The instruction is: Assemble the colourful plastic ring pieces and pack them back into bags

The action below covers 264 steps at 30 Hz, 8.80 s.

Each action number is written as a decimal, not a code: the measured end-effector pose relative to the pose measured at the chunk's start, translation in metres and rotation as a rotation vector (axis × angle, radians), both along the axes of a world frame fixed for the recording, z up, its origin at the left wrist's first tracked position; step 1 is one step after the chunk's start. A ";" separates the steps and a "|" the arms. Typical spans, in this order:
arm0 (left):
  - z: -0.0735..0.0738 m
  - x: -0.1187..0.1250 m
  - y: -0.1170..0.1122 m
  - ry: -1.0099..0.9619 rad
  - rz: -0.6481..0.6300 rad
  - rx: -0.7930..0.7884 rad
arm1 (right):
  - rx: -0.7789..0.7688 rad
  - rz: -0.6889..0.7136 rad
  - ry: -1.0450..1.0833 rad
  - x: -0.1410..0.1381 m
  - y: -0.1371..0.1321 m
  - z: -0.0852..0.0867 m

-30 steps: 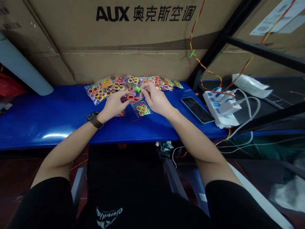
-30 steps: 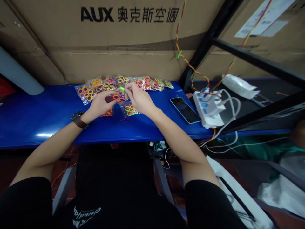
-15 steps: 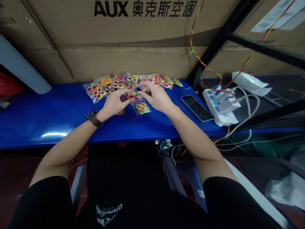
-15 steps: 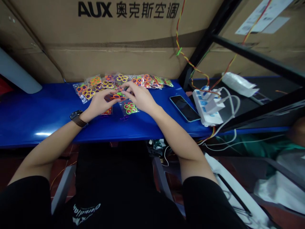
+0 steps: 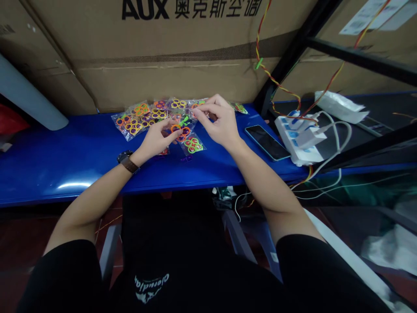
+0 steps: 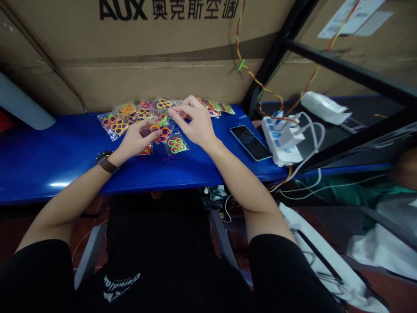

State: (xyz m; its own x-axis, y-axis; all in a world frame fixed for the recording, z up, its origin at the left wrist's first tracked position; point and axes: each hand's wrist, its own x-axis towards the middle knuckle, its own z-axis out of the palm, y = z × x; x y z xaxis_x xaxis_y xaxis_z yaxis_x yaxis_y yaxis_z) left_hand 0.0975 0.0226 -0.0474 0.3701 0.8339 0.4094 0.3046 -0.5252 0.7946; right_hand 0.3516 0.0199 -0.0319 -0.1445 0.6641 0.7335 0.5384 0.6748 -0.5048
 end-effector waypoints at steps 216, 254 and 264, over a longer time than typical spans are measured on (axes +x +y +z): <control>-0.001 0.014 0.001 -0.357 0.103 -0.414 | -0.073 -0.095 -0.120 -0.007 -0.014 -0.002; -0.007 0.018 0.006 -0.517 0.174 -0.263 | -0.322 0.247 0.160 -0.009 0.020 -0.022; -0.009 0.017 0.002 -0.507 0.144 -0.178 | -0.348 0.264 0.206 -0.008 0.008 -0.011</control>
